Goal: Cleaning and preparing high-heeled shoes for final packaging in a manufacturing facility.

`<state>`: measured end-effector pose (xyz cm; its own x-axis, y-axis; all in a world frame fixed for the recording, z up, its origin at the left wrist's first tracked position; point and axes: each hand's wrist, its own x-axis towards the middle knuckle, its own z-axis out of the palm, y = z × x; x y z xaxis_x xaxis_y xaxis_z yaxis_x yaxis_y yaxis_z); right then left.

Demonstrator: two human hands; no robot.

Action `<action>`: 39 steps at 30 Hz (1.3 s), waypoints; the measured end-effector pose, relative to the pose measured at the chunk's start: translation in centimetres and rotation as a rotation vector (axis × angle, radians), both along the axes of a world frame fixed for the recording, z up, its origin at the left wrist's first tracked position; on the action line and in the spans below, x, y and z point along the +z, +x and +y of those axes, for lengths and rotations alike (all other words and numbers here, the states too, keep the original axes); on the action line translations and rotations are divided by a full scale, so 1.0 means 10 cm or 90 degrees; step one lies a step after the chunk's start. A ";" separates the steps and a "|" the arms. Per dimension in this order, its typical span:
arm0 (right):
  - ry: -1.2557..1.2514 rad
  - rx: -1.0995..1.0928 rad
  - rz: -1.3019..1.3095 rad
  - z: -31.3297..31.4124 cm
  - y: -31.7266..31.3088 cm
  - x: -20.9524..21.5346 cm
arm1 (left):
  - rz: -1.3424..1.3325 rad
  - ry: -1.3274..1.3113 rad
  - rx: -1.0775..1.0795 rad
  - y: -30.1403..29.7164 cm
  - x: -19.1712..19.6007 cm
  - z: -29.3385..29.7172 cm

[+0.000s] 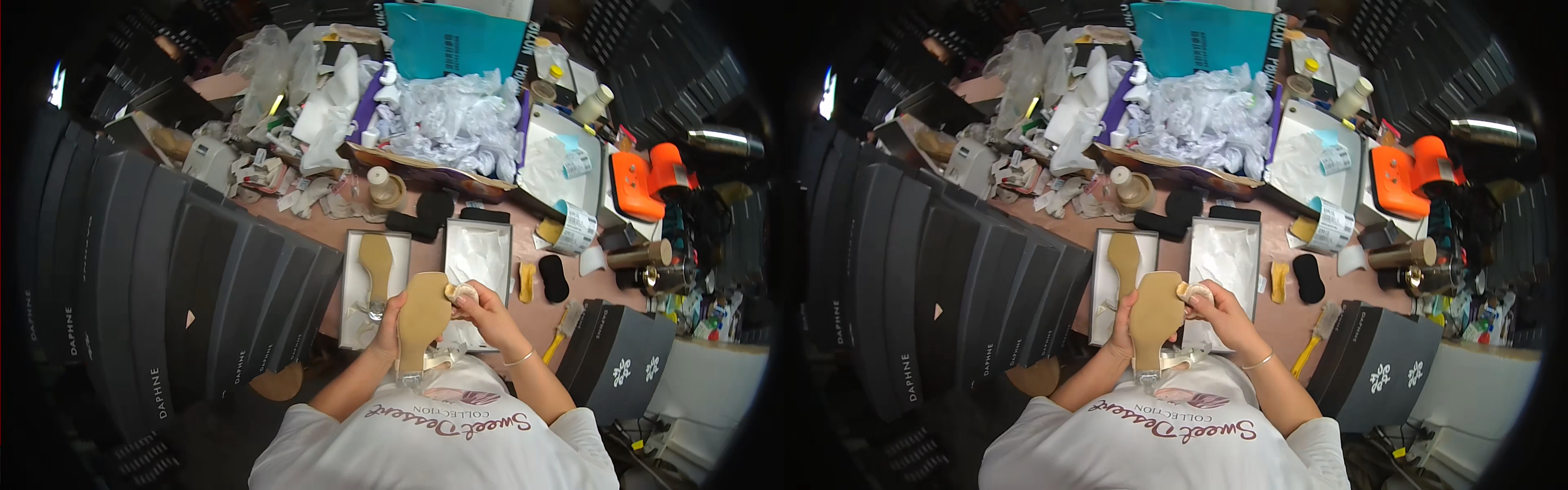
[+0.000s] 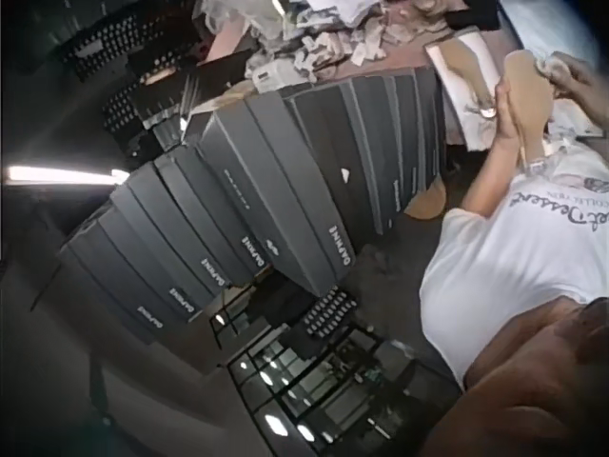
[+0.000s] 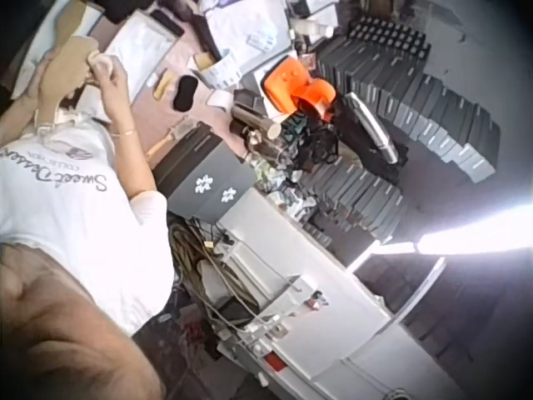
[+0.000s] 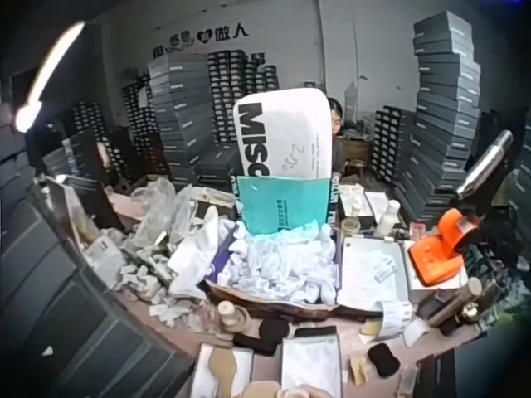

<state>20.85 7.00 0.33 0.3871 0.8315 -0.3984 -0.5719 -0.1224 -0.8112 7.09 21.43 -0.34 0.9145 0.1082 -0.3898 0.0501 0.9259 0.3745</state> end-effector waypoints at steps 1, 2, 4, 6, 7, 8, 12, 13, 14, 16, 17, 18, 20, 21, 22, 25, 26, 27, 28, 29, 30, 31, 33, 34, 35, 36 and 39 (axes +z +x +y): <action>-0.024 0.026 -0.078 0.04 0.02 0.03 | 0.014 -0.004 0.017 0.00 -0.02 0.01; -0.045 0.048 -0.156 0.08 0.05 0.03 | 0.029 -0.009 0.031 -0.02 -0.06 0.03; -0.081 0.072 -0.327 0.21 0.13 -0.03 | -0.015 -0.027 0.065 -0.08 -0.16 0.08; -0.070 0.032 -0.336 0.41 0.23 0.01 | -0.053 -0.054 0.106 -0.07 -0.14 0.09; -0.048 0.017 -0.326 0.58 0.35 -0.02 | -0.105 -0.059 0.101 -0.12 -0.17 0.13; -0.039 -0.001 -0.330 0.77 0.44 0.02 | -0.091 -0.063 0.115 -0.16 -0.19 0.14; -0.003 0.068 -0.524 1.52 0.75 0.21 | -0.069 -0.089 0.144 -0.21 -0.26 0.14; 0.000 0.072 -0.572 1.70 0.83 0.23 | -0.069 -0.096 0.148 -0.21 -0.29 0.15; 0.058 0.063 -0.729 1.86 0.92 0.21 | -0.068 -0.101 0.154 -0.22 -0.31 0.16; 0.086 0.046 -0.815 2.13 1.04 0.18 | -0.062 -0.085 0.157 -0.24 -0.35 0.18; 0.116 0.036 -0.822 2.22 1.03 0.20 | -0.059 -0.078 0.158 -0.25 -0.38 0.18; 0.102 0.050 -0.872 2.30 1.03 0.19 | -0.050 -0.085 0.165 -0.26 -0.39 0.19; 0.072 0.073 -0.971 2.40 1.03 0.14 | -0.031 -0.099 0.173 -0.28 -0.40 0.20; 0.062 0.094 -1.013 2.42 1.03 0.08 | -0.028 -0.096 0.172 -0.27 -0.40 0.20; 0.058 0.118 -1.041 2.43 1.05 0.00 | -0.026 -0.093 0.171 -0.27 -0.41 0.21; 0.044 0.148 -1.086 2.43 1.01 -0.18 | -0.014 -0.110 0.162 -0.28 -0.42 0.22; 0.040 0.131 -1.087 2.41 0.98 -0.20 | -0.013 -0.117 0.160 -0.26 -0.42 0.22; 0.035 0.114 -1.088 2.41 0.96 -0.21 | -0.008 -0.121 0.158 -0.25 -0.41 0.24; 0.032 0.102 -1.066 2.43 0.94 -0.23 | -0.002 -0.124 0.156 -0.25 -0.41 0.25; 0.023 0.088 -1.049 2.42 0.96 -0.24 | 0.000 -0.130 0.148 -0.23 -0.41 0.25; 0.013 0.074 -1.031 2.41 0.97 -0.26 | 0.003 -0.131 0.148 -0.23 -0.40 0.24; 0.047 0.056 -0.978 2.43 0.97 -0.29 | 0.005 -0.132 0.148 -0.24 -0.40 0.24; 0.108 0.017 -0.881 2.46 1.00 -0.33 | 0.000 -0.129 0.145 -0.21 -0.39 0.23; 0.096 0.021 -0.791 2.44 1.02 -0.32 | -0.003 -0.124 0.145 -0.21 -0.38 0.23; 0.084 0.026 -0.701 2.41 1.04 -0.32 | -0.006 -0.120 0.148 -0.21 -0.38 0.23; 0.073 0.030 -0.611 2.39 1.07 -0.32 | -0.014 -0.131 0.151 -0.20 -0.39 0.23; 0.081 0.016 -0.273 2.35 1.20 -0.37 | -0.025 -0.164 0.159 -0.20 -0.43 0.23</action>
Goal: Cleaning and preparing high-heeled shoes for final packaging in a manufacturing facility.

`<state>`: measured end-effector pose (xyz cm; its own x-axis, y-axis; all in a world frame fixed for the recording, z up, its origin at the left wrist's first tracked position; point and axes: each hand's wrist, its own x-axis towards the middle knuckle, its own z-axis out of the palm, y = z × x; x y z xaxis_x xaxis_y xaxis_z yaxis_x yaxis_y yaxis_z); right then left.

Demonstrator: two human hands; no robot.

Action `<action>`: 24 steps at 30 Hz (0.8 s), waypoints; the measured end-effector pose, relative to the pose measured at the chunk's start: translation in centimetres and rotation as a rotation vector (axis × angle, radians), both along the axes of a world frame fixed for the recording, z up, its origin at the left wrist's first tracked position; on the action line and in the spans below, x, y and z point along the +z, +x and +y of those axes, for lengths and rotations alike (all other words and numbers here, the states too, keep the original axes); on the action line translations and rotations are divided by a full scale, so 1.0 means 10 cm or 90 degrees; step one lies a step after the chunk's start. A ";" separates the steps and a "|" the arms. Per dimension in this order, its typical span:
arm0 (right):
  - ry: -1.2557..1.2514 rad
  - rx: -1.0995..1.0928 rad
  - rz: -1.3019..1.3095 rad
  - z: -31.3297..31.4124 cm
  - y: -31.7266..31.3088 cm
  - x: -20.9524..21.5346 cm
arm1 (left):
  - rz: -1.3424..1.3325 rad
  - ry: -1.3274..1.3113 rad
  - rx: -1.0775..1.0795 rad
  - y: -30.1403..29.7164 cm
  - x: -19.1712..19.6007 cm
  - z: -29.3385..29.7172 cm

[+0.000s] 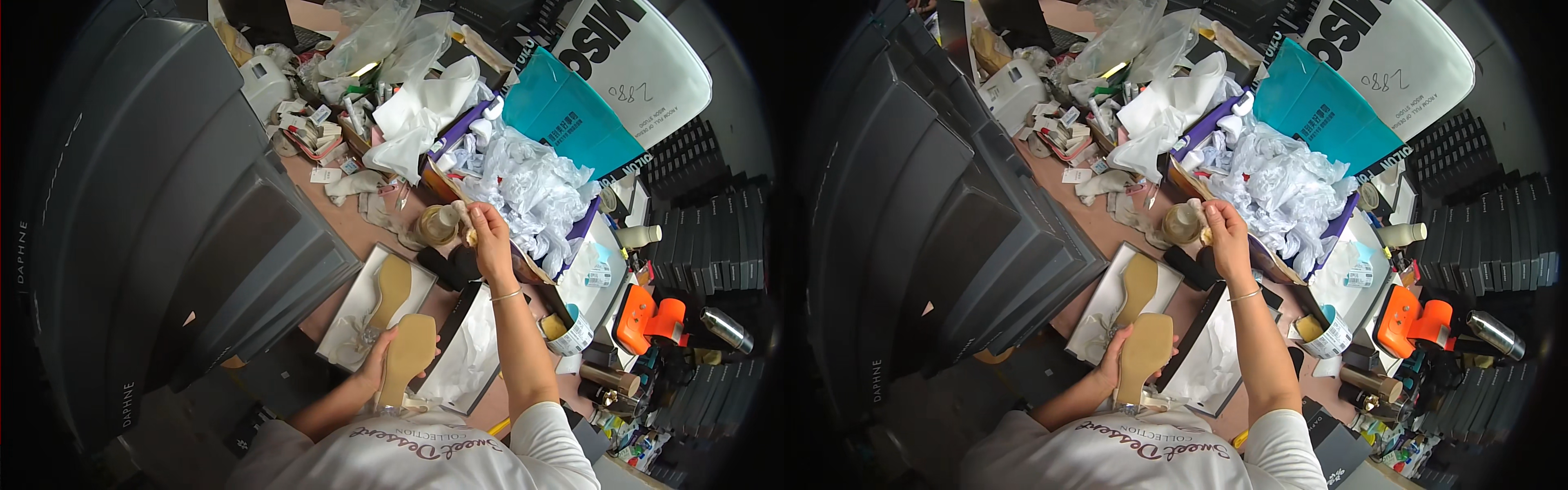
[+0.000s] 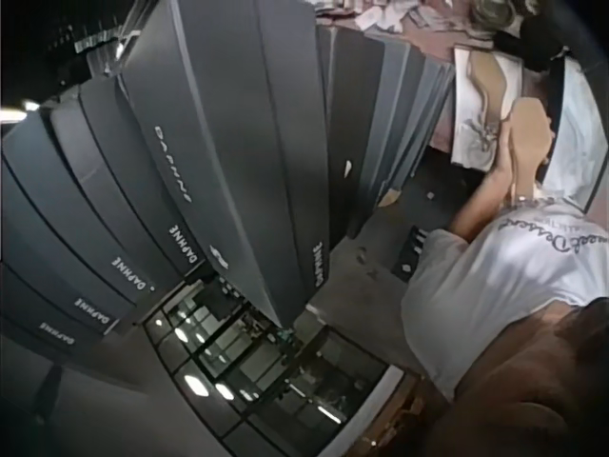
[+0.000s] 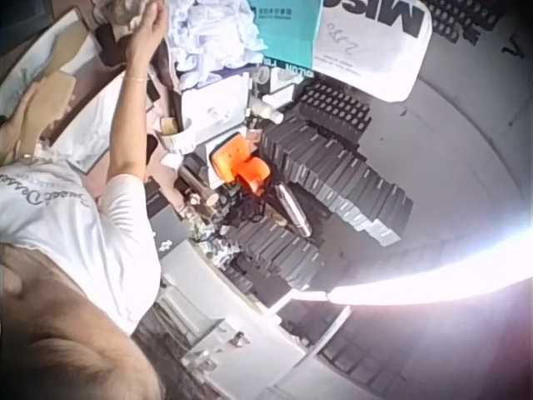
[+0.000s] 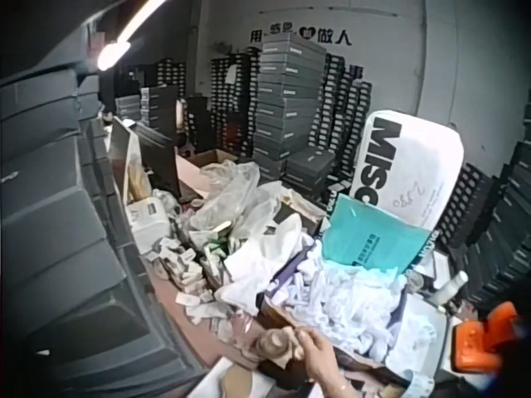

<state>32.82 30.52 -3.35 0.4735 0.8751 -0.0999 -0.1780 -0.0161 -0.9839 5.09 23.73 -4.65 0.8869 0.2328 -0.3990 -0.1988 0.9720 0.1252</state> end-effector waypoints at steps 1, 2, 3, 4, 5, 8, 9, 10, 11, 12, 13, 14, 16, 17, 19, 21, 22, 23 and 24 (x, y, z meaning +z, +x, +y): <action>0.007 0.010 0.131 -0.01 0.02 0.02 | 0.000 -0.003 -0.002 0.01 0.00 -0.01; 0.016 0.057 0.210 -0.03 0.07 0.04 | 0.001 -0.004 -0.002 0.01 0.00 -0.01; 0.021 0.052 0.234 -0.03 0.06 0.04 | 0.002 -0.005 -0.002 0.01 0.00 -0.01; 0.027 0.046 0.257 -0.04 0.04 0.07 | 0.001 0.000 -0.002 0.01 0.00 0.00; 0.032 0.042 0.281 -0.05 0.02 0.09 | 0.000 0.005 -0.002 0.01 0.00 0.00; 0.008 0.054 0.139 -0.07 0.01 0.13 | 0.003 0.017 -0.004 0.00 -0.01 0.01; -0.003 0.050 0.071 -0.07 -0.01 0.16 | 0.005 0.020 -0.005 0.00 -0.01 0.01; 0.006 0.047 -0.110 -0.05 -0.03 0.18 | 0.019 0.024 -0.007 0.01 0.00 0.01; 0.017 0.042 -0.291 -0.03 -0.07 0.21 | 0.032 0.030 -0.011 0.02 0.01 0.02; 0.028 0.036 -0.473 0.00 -0.10 0.22 | 0.045 0.036 -0.014 0.02 0.01 0.02; 0.002 0.061 -0.518 0.00 -0.12 0.19 | 0.045 0.036 -0.013 0.02 0.02 0.01; -0.025 0.082 -0.565 0.00 -0.13 0.15 | 0.043 0.037 -0.015 0.02 0.02 0.02; -0.046 0.074 -0.664 -0.02 -0.19 0.14 | 0.028 0.032 -0.015 0.03 0.02 0.03; -0.062 0.075 -0.696 -0.04 -0.21 0.14 | 0.018 0.027 -0.011 0.02 0.01 0.02; -0.092 0.079 -0.760 -0.05 -0.24 0.15 | 0.007 0.019 -0.002 0.01 -0.01 0.03; -0.038 0.039 -0.864 -0.02 -0.24 0.13 | -0.001 0.011 -0.005 0.02 -0.03 0.03; -0.010 0.019 -0.915 -0.01 -0.24 0.12 | -0.003 0.012 -0.007 0.03 -0.02 0.03; -0.012 0.025 -0.912 0.00 -0.26 0.11 | -0.005 0.016 -0.008 0.03 -0.01 0.03; -0.013 0.031 -0.908 0.01 -0.27 0.10 | -0.006 0.019 -0.007 0.03 0.00 0.03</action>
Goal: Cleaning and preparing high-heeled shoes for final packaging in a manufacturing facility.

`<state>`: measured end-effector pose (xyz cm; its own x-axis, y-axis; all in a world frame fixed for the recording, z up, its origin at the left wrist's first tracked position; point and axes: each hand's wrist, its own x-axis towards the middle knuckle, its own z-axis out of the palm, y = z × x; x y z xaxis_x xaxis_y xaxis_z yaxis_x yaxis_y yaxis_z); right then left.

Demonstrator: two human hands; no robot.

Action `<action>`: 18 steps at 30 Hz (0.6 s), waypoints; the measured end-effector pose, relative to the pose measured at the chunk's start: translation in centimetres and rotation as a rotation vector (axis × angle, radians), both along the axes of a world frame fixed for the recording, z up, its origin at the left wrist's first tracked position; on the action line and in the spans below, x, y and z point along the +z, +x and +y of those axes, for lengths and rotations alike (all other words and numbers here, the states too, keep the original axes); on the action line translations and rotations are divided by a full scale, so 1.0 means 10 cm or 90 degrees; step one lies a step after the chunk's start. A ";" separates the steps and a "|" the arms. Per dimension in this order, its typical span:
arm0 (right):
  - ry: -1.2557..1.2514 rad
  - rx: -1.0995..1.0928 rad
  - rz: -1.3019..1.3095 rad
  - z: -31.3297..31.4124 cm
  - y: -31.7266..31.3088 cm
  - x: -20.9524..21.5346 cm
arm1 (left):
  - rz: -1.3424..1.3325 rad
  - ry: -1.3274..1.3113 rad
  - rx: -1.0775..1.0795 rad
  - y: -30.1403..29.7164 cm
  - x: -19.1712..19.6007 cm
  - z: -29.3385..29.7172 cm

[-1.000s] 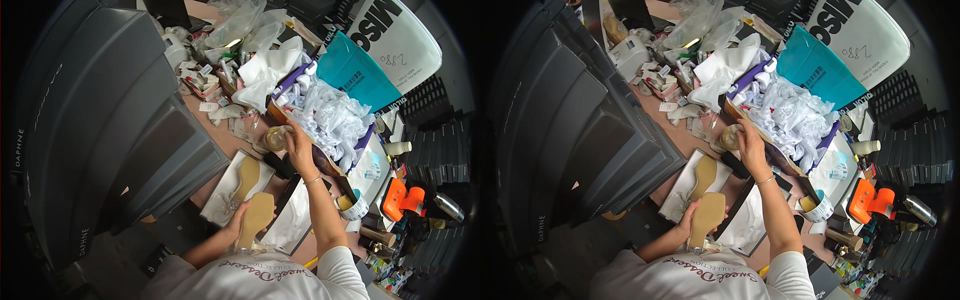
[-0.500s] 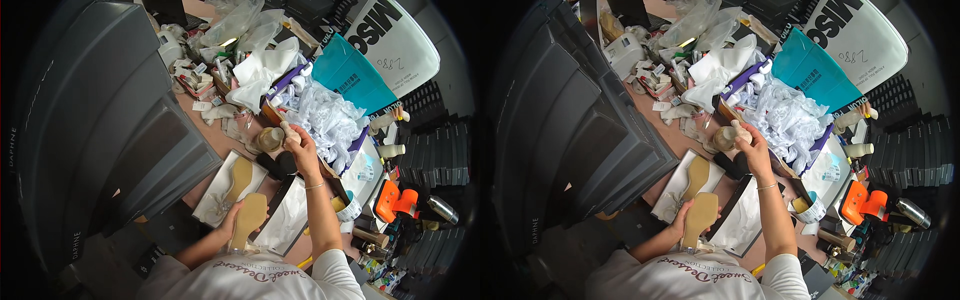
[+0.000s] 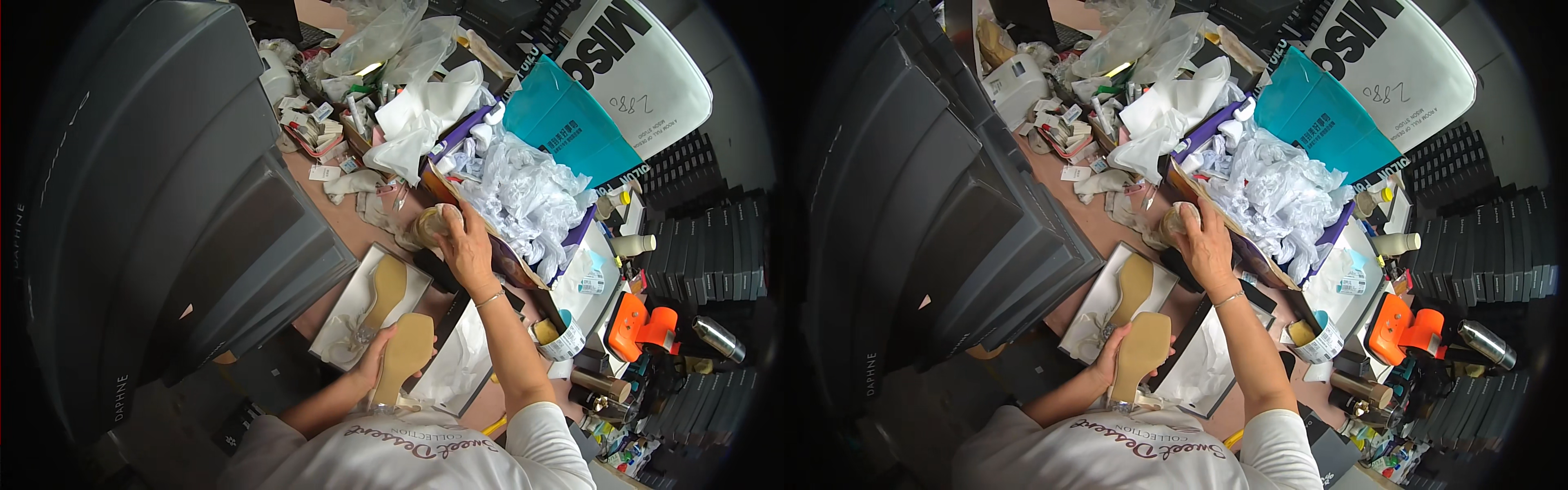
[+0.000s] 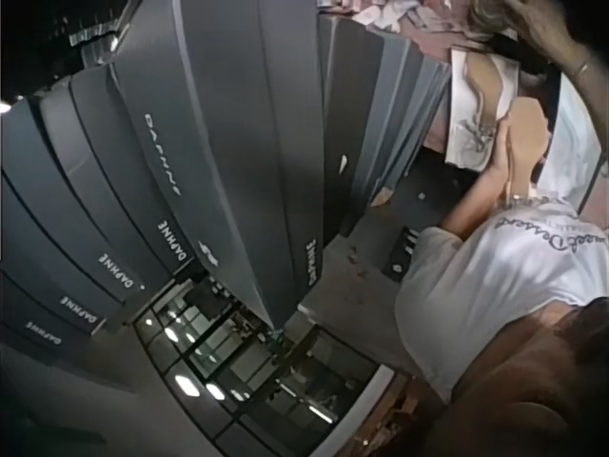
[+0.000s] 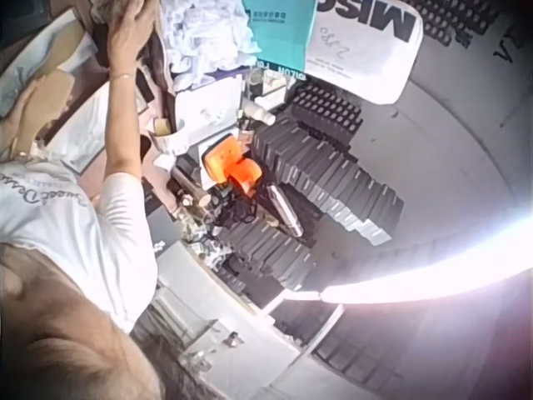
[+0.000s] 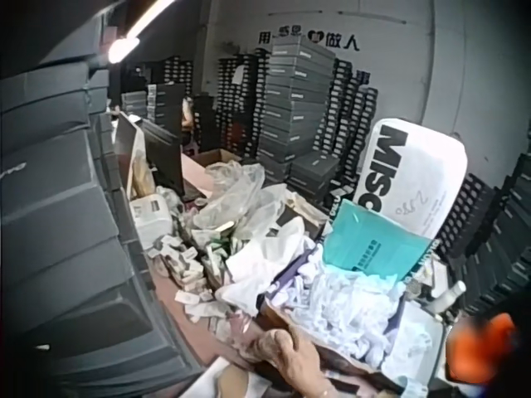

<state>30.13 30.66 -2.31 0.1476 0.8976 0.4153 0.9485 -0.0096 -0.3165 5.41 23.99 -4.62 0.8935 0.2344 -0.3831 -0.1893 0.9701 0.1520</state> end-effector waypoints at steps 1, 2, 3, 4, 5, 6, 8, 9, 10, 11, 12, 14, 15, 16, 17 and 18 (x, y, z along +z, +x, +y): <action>-0.005 0.004 0.003 0.01 -0.01 -0.02 | -0.002 0.001 0.000 0.00 0.00 -0.01; -0.003 0.013 0.016 0.00 0.02 -0.07 | -0.003 0.004 0.000 0.00 0.00 -0.01; 0.001 0.016 0.030 0.00 0.04 -0.14 | -0.004 0.006 0.000 0.00 0.00 -0.02; 0.005 0.020 0.043 0.00 0.07 -0.20 | -0.002 0.011 0.000 -0.01 0.01 -0.01; 0.008 0.023 0.058 0.00 0.09 -0.26 | 0.000 0.014 -0.001 -0.01 0.02 -0.02; 0.006 0.035 0.098 0.02 0.11 -0.32 | 0.003 0.018 -0.002 -0.01 0.02 -0.02; 0.002 0.058 0.178 0.05 0.12 -0.38 | 0.021 0.022 -0.005 -0.01 0.02 -0.03; -0.008 0.055 0.186 0.06 0.13 -0.38 | 0.030 0.025 -0.007 -0.01 0.02 -0.03; -0.019 0.051 0.194 0.05 0.14 -0.37 | 0.026 0.029 -0.010 -0.01 0.03 -0.04; -0.026 0.050 0.202 0.07 0.14 -0.34 | 0.023 0.037 -0.009 -0.02 0.04 -0.04; -0.001 0.041 0.186 0.05 0.14 -0.30 | 0.020 0.045 -0.009 -0.03 0.05 -0.04; 0.048 0.022 0.154 -0.07 0.15 -0.18 | 0.023 0.065 -0.011 -0.04 0.10 -0.04; 0.102 -0.019 0.135 -0.12 0.18 -0.12 | 0.024 0.074 -0.011 -0.05 0.12 -0.05; 0.156 -0.061 0.116 -0.17 0.23 -0.07 | 0.026 0.070 -0.007 -0.05 0.11 -0.05; 0.209 -0.110 0.093 -0.26 0.29 -0.03 | 0.023 0.064 -0.011 -0.04 0.10 -0.05; 0.252 -0.200 0.296 -0.37 0.33 -0.10 | 0.020 0.059 -0.016 -0.03 0.10 -0.05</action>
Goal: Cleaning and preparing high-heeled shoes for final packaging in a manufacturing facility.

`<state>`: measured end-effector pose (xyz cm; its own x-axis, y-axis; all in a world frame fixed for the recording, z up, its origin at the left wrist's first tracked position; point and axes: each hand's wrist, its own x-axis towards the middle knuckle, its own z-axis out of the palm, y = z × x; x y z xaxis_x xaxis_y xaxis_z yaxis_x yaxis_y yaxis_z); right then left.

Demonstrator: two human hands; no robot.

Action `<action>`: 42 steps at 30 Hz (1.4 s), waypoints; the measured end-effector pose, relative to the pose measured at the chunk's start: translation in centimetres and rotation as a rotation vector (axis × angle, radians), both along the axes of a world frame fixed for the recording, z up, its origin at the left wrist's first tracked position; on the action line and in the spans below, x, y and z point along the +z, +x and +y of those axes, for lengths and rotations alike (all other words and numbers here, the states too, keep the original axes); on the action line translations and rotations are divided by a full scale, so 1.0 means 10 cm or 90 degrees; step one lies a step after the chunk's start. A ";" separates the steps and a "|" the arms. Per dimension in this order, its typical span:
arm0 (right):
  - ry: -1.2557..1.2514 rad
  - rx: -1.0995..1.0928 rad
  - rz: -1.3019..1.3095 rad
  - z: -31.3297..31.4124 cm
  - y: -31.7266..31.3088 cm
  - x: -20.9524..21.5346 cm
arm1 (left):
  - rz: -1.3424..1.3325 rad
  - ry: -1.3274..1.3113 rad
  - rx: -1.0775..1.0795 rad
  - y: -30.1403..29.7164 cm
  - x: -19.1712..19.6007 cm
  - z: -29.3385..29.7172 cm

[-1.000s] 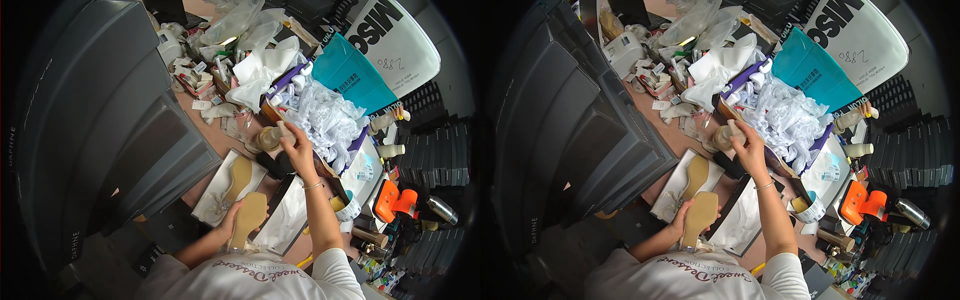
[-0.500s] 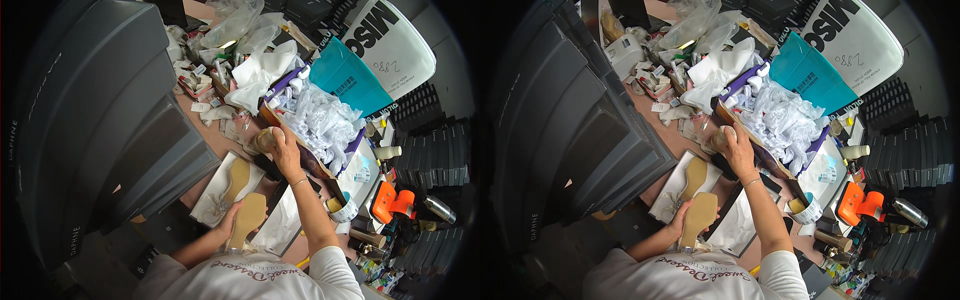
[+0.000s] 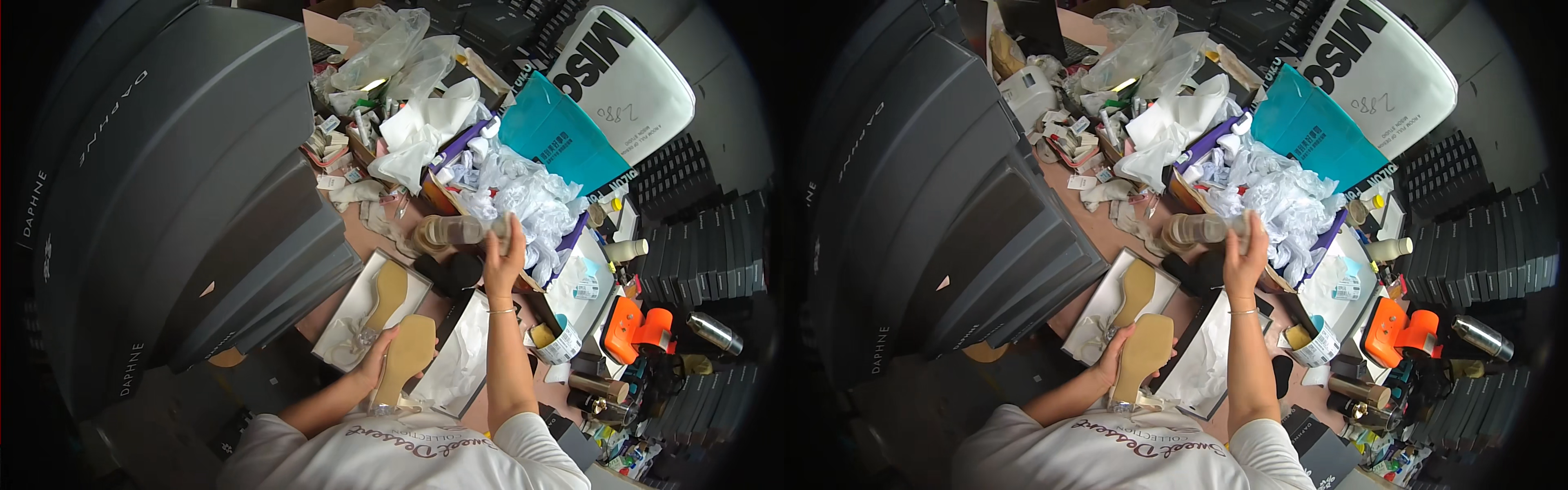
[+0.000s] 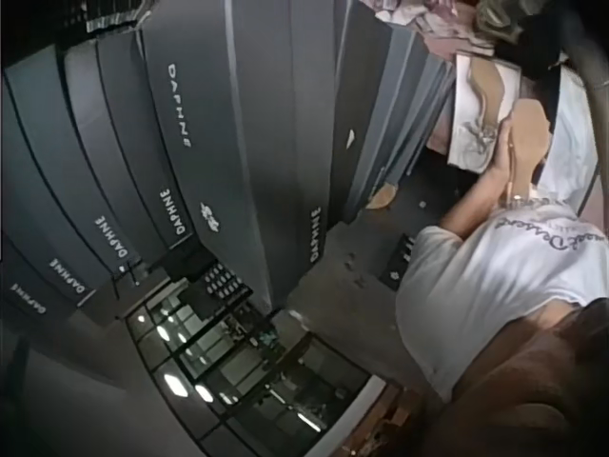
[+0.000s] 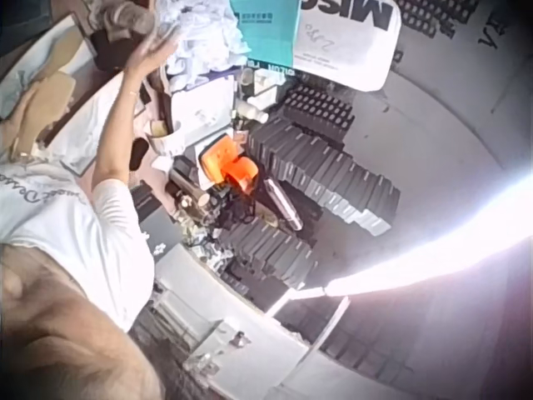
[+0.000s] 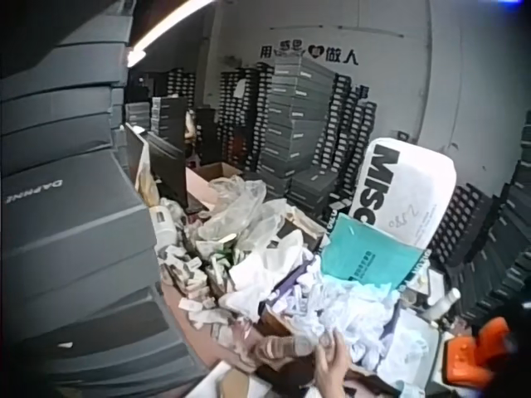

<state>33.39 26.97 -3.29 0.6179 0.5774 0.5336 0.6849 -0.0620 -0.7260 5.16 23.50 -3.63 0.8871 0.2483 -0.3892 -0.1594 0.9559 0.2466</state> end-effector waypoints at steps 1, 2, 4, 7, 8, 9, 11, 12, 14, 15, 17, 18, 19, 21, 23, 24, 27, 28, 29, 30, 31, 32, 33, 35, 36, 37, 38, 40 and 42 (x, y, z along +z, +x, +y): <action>0.060 -0.060 0.209 -0.10 0.03 -0.07 | 0.004 0.004 -0.003 0.01 0.02 0.00; 0.204 -0.062 0.461 -0.15 -0.08 0.11 | 0.008 0.009 -0.008 0.02 0.06 -0.01; 0.304 -0.077 0.654 -0.29 -0.07 -0.06 | 0.008 0.016 -0.014 0.03 0.08 -0.02; 0.398 -0.094 0.855 -0.51 -0.07 -0.45 | -0.009 0.016 -0.032 0.09 0.06 -0.05; 0.403 -0.090 0.893 -0.51 -0.14 -0.49 | -0.017 0.024 -0.033 0.08 0.06 -0.05; 0.406 -0.084 0.931 -0.50 -0.20 -0.51 | -0.014 0.024 -0.036 0.08 0.06 -0.05; 0.426 -0.104 0.977 -0.46 -0.29 -0.51 | -0.010 0.024 -0.039 0.08 0.07 -0.05; 0.434 -0.113 0.999 -0.44 -0.31 -0.50 | -0.006 0.023 -0.037 0.07 0.08 -0.04; 0.444 -0.113 1.022 -0.39 -0.32 -0.50 | 0.001 0.022 -0.032 0.06 0.10 -0.04; 0.447 -0.113 1.033 -0.36 -0.32 -0.50 | 0.002 0.021 -0.031 0.06 0.11 -0.03; 0.429 -0.102 1.008 -0.32 -0.31 -0.46 | 0.005 0.017 -0.025 0.05 0.10 -0.02; 0.415 -0.091 0.984 -0.30 -0.30 -0.42 | 0.005 0.019 -0.022 0.05 0.08 -0.02; 0.401 -0.080 0.960 -0.28 -0.29 -0.38 | 0.005 0.020 -0.019 0.04 0.07 -0.01; 0.358 -0.088 0.796 -0.21 -0.25 -0.25 | 0.000 0.018 -0.013 0.05 0.04 0.00; 0.267 -0.057 0.572 -0.08 -0.26 0.01 | -0.007 0.010 -0.009 0.05 0.04 0.00; 0.160 -0.053 0.339 -0.05 -0.21 -0.04 | -0.007 0.008 -0.010 0.05 0.04 0.01; -0.071 0.065 -0.120 0.14 -0.26 0.03 | -0.010 -0.004 -0.011 0.06 0.04 0.03; -0.103 0.109 -0.110 0.16 -0.32 -0.11 | -0.012 -0.014 -0.010 0.05 0.03 0.01; -0.131 0.156 -0.103 0.21 -0.39 -0.16 | -0.017 -0.020 -0.005 0.06 0.04 0.01; -0.154 0.154 -0.114 0.23 -0.43 -0.17 | -0.017 -0.012 -0.003 0.05 0.06 0.01; -0.178 0.150 -0.125 0.24 -0.46 -0.18 | -0.016 -0.004 -0.002 0.05 0.10 0.02; -0.200 0.151 -0.133 0.27 -0.50 -0.16 | -0.012 0.005 0.003 0.03 0.12 0.02; -0.202 0.128 -0.188 0.29 -0.56 0.02 | -0.024 0.007 0.007 0.01 0.11 0.01; -0.235 0.116 -0.230 0.32 -0.50 0.08 | -0.047 0.010 -0.001 0.00 0.04 0.01; -0.235 0.101 -0.236 0.34 -0.49 0.12 | -0.062 0.007 -0.003 0.00 0.02 0.00; -0.280 0.096 -0.166 0.30 -0.51 0.18 | -0.067 0.013 -0.001 -0.02 0.02 -0.02; -0.249 0.102 -0.095 0.27 -0.49 0.22 | -0.076 0.023 0.001 -0.01 0.03 -0.03; -0.190 0.124 0.025 0.04 -0.57 0.35 | -0.063 0.025 0.014 -0.02 0.15 -0.05; -0.147 0.179 0.120 -0.51 -0.82 0.69 | -0.077 0.059 -0.010 -0.11 0.08 -0.02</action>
<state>25.19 21.91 3.60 0.4939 0.8288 0.2628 0.5551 -0.0679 -0.8290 4.09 23.33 -2.85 0.9301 0.2644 -0.2549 -0.1788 0.9323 0.3144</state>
